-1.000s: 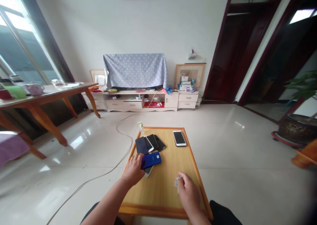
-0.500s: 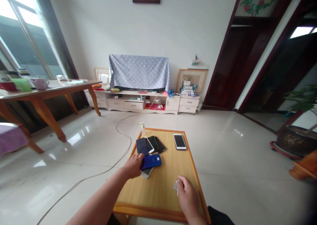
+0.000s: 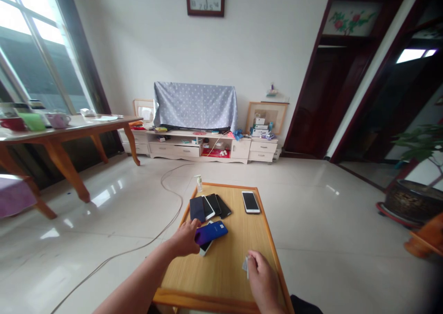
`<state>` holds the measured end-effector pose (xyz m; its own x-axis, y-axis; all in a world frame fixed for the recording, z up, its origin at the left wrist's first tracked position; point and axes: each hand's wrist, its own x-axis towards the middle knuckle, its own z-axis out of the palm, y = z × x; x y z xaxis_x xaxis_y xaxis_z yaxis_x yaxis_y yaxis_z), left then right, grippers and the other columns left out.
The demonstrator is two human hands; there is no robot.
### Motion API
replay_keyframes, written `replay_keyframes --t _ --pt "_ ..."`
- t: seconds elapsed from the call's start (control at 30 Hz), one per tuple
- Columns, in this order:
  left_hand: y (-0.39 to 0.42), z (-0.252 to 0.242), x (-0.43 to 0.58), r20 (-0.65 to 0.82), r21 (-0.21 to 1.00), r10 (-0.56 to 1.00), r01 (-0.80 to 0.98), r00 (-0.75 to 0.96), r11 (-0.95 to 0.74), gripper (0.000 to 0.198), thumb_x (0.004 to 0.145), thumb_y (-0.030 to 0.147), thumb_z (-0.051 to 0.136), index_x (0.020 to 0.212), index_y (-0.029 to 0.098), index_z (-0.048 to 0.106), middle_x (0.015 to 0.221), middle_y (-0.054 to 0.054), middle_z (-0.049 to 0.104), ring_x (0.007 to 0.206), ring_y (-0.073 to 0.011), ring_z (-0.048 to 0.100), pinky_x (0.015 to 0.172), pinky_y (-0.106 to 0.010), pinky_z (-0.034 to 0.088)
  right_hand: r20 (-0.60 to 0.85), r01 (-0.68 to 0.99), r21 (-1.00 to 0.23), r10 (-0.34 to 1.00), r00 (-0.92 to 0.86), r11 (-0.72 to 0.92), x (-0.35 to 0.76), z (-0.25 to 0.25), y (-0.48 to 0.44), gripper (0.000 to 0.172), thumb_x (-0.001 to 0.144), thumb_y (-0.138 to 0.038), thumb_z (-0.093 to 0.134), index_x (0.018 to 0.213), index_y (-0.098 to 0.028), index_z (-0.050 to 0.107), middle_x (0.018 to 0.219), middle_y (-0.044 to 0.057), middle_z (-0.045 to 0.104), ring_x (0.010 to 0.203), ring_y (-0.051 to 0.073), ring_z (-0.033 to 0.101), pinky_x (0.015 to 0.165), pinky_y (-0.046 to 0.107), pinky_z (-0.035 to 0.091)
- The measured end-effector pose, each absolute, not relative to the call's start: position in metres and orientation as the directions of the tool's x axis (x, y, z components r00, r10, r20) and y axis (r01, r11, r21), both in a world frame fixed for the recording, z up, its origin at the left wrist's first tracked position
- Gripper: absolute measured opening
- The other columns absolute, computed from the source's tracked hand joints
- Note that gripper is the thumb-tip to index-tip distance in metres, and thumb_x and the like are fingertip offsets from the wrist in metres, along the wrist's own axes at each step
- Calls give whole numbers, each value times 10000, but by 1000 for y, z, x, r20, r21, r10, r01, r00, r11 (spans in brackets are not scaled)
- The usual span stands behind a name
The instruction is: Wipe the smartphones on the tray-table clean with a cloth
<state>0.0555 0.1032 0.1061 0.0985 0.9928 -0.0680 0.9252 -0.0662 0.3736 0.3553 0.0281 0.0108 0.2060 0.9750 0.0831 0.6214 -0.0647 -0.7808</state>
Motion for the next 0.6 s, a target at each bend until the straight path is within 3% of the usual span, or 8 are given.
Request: replay_keyframes --t 0.2,0.4,0.6 --pt "63 86 87 -105 402 977 907 184 -127 644 516 250 721 1139 258 561 1122 -63 583 1028 -274 562 876 -345 424 97 632 -773 973 211 -60 353 11 26 431 962 -459 361 1117 -225 688 1165 63 722 1074 218 662 889 286 485" --pt "32 58 117 -19 368 984 917 175 -155 556 592 232 657 1140 255 567 1142 -78 560 1057 -280 523 901 -372 381 113 632 -773 969 221 -54 351 14 22 424 968 -454 357 1118 -230 684 1153 56 727 1061 206 670 877 270 483" --pt "30 65 107 -20 342 985 926 174 -157 587 603 285 669 1182 270 578 1193 -67 567 1123 -286 498 957 -386 352 126 582 -811 958 258 -50 350 6 22 463 940 -512 394 1158 -206 664 1159 86 722 1055 224 678 881 291 505"
